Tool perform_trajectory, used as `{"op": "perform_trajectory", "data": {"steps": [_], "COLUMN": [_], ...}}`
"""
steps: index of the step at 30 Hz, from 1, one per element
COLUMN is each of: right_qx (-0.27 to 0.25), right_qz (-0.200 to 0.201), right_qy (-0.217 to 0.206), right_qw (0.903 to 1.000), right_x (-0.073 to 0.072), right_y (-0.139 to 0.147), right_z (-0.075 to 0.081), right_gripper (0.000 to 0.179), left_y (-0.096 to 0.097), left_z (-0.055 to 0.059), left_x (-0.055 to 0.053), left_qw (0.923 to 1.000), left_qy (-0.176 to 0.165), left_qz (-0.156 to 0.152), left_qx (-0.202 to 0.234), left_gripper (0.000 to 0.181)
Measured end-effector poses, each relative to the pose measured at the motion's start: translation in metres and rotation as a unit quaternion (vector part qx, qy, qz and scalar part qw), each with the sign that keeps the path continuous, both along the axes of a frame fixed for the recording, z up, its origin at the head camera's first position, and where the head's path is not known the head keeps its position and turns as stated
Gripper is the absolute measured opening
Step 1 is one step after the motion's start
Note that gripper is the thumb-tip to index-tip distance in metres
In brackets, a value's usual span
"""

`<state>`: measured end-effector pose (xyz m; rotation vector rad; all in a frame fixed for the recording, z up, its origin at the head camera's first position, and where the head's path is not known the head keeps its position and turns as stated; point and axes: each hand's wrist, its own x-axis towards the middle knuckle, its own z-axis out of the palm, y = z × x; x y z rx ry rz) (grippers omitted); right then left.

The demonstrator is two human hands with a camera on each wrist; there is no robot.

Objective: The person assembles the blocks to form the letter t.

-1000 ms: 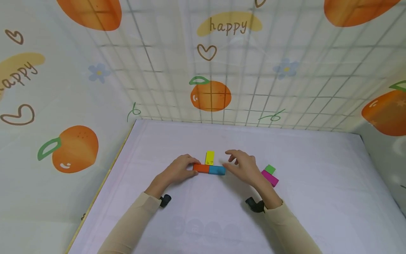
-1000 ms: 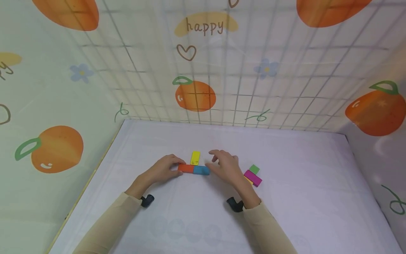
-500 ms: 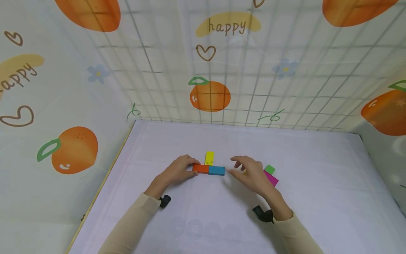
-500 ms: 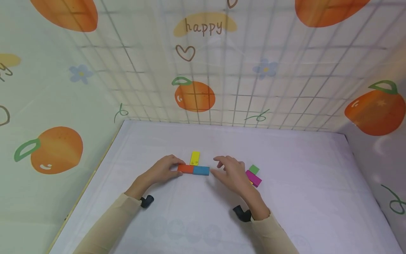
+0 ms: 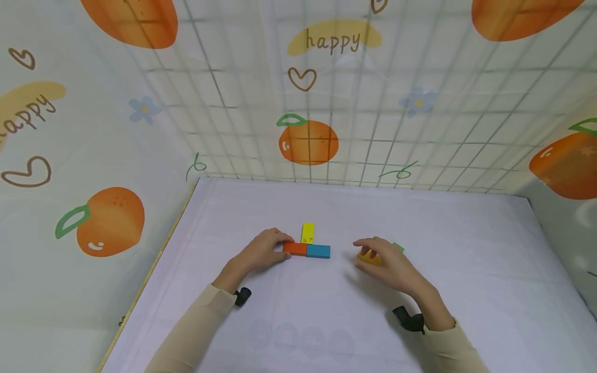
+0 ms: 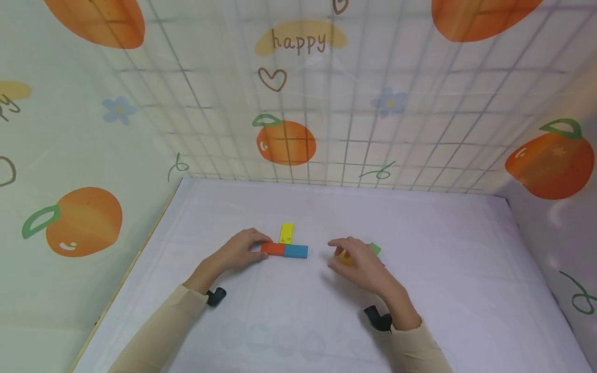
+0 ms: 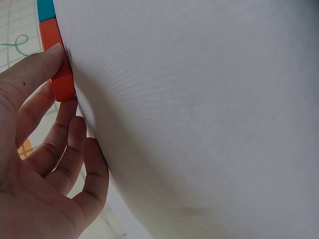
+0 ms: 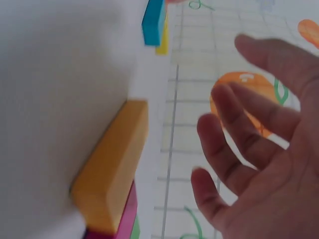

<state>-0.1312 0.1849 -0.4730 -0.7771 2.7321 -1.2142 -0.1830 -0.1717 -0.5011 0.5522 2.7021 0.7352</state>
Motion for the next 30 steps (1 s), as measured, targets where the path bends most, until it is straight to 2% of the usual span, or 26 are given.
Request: {"op": "perform_trajectory", "data": {"steps": [9, 17, 26, 30], "right_qx": [0.011, 0.026, 0.057, 0.083], "right_qz": [0.053, 0.079, 0.140, 0.150], "right_qy": [-0.030, -0.052, -0.056, -0.058], "right_qw": [0.9981, 0.9951, 0.9868, 0.9834], "right_x": [-0.004, -0.016, -0.029, -0.033], "right_y": [0.034, 0.055, 0.065, 0.065], "right_z": [-0.002, -0.005, -0.007, -0.009], "right_gripper": [0.048, 0.050, 0.052, 0.058], "left_y": [0.001, 0.000, -0.001, -0.001], "left_z": [0.001, 0.001, 0.002, 0.002], "left_x": [0.001, 0.002, 0.002, 0.002], "left_qw": [1.0000, 1.0000, 1.0000, 1.0000], "left_qy": [0.001, -0.001, -0.001, 0.003], "left_qz": [0.001, 0.002, -0.001, -0.001], "left_qx": [-0.004, -0.003, -0.004, -0.003], "left_gripper": [0.036, 0.036, 0.037, 0.038]}}
